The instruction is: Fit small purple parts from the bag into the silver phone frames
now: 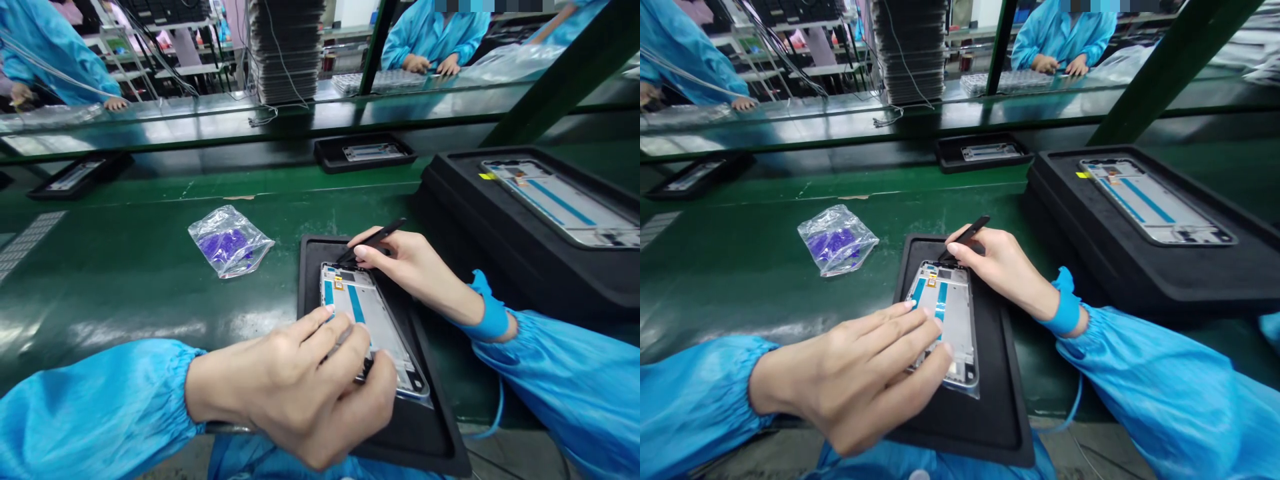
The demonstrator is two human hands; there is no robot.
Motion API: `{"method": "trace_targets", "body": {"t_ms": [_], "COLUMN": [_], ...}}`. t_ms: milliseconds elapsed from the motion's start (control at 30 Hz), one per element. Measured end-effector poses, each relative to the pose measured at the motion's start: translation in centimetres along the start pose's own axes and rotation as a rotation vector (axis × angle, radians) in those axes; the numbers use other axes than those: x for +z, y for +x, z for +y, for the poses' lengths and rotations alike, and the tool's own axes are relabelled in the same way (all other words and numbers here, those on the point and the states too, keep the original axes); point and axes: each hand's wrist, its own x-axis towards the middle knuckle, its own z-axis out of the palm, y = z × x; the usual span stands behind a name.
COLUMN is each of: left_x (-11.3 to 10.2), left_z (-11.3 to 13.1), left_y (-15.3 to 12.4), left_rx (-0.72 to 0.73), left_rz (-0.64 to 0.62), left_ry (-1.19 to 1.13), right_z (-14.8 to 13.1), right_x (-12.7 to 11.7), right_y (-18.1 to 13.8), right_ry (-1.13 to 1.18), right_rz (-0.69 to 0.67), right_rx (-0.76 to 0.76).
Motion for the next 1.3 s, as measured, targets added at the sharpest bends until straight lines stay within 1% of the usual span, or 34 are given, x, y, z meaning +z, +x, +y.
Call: {"method": "trace_targets", "body": {"t_ms": [67, 133, 233, 367, 700, 800, 867, 933, 1000, 1100, 1167, 1300], "left_x": [-0.2, -0.5, -0.8, -1.0, -0.7, -0.7, -0.6, -0.4, 0.0, 0.6, 1.1, 2.0], "left_z": [-0.1, -0.3, -0.4, -0.4, -0.2, -0.1, 0.0, 0.3, 0.8, 1.7, 2.4, 3.6], "left_y": [0.2, 0.5, 1.0, 1.2, 0.9, 0.9, 0.7, 0.3, -0.2, -1.1, -1.7, -2.0], "left_rx": [-0.042, -0.082, -0.119, -0.109, -0.086, -0.07, -0.061, -0.052, -0.03, 0.018, 0.022, -0.059], "left_rz": [-0.015, -0.025, -0.03, -0.029, -0.042, -0.043, -0.048, -0.059, -0.083, -0.166, -0.202, -0.197], "left_ry": [-0.052, -0.105, -0.15, -0.148, -0.127, -0.119, -0.11, -0.089, -0.057, -0.016, -0.014, -0.037], "right_z": [0.1, 0.3, 0.5, 0.4, -0.2, -0.1, -0.2, -0.3, -0.4, -0.3, 0.0, 0.6], "right_x": [0.1, 0.1, 0.0, -0.1, 0.3, 0.2, 0.1, -0.1, -0.2, -0.1, 0.1, 0.7], "right_y": [0.0, 0.1, 0.1, 0.0, -0.4, -0.3, -0.2, -0.1, -0.1, -0.1, -0.1, -0.1], "right_ry": [0.069, 0.09, -0.013, -0.131, -0.21, -0.201, -0.153, -0.033, 0.123, 0.276, 0.286, 0.146], "right_rz": [-0.003, -0.004, -0.001, 0.023, 0.056, 0.046, 0.035, 0.037, 0.066, 0.139, 0.168, 0.183], "right_rx": [0.009, 0.0, -0.071, -0.161, -0.232, -0.222, -0.187, -0.108, -0.013, 0.072, 0.085, 0.036]}}
